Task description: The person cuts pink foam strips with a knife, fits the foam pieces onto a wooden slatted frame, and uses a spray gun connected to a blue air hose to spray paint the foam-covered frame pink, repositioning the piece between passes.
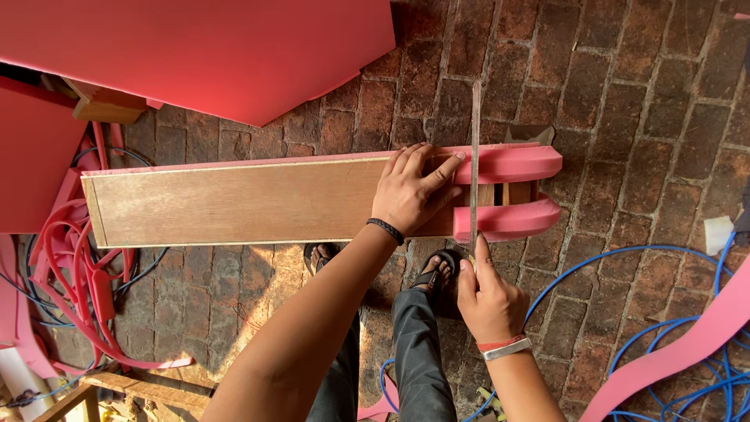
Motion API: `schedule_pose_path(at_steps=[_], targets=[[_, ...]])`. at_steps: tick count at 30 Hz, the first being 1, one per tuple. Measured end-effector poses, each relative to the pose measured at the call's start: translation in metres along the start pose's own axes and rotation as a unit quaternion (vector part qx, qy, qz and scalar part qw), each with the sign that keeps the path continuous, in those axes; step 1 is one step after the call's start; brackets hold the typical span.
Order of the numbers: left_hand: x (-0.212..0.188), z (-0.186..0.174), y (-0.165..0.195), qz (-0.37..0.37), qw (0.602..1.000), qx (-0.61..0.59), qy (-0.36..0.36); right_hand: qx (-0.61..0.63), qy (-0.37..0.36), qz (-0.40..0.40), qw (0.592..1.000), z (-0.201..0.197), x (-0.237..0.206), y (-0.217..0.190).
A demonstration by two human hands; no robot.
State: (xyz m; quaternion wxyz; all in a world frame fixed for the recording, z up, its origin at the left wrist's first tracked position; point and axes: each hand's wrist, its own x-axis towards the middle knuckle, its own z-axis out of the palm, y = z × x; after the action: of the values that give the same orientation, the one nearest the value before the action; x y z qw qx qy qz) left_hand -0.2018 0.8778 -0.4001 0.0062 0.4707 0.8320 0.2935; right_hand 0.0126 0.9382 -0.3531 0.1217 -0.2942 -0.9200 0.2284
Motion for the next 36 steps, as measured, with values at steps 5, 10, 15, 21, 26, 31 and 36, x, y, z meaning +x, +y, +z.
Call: schedule_pose_path(at_steps=[5,10,15,21,26,31,36], targets=[[-0.004,0.003,0.000,0.009,1.000,0.012,-0.007,-0.019,-0.025,0.025,0.999,0.004,0.004,0.001],[-0.005,0.006,0.001,0.003,1.000,0.001,0.002,-0.023,-0.004,0.000,1.000,0.012,0.020,0.004],[-0.005,0.005,0.002,-0.005,1.000,0.010,0.005,-0.006,-0.057,0.048,0.997,0.004,0.007,-0.009],[-0.004,0.008,0.002,-0.013,1.000,0.015,0.000,-0.035,-0.059,0.052,0.996,0.005,0.001,-0.012],[-0.005,0.007,0.003,-0.019,0.999,0.028,0.003,-0.023,-0.020,0.015,0.999,0.007,0.002,-0.011],[-0.007,0.007,0.006,-0.020,1.000,0.006,0.000,-0.056,-0.014,0.028,0.998,-0.001,-0.014,-0.015],[-0.006,0.007,0.004,-0.024,1.000,0.020,0.006,-0.066,-0.036,0.050,0.996,0.011,-0.007,-0.010]])
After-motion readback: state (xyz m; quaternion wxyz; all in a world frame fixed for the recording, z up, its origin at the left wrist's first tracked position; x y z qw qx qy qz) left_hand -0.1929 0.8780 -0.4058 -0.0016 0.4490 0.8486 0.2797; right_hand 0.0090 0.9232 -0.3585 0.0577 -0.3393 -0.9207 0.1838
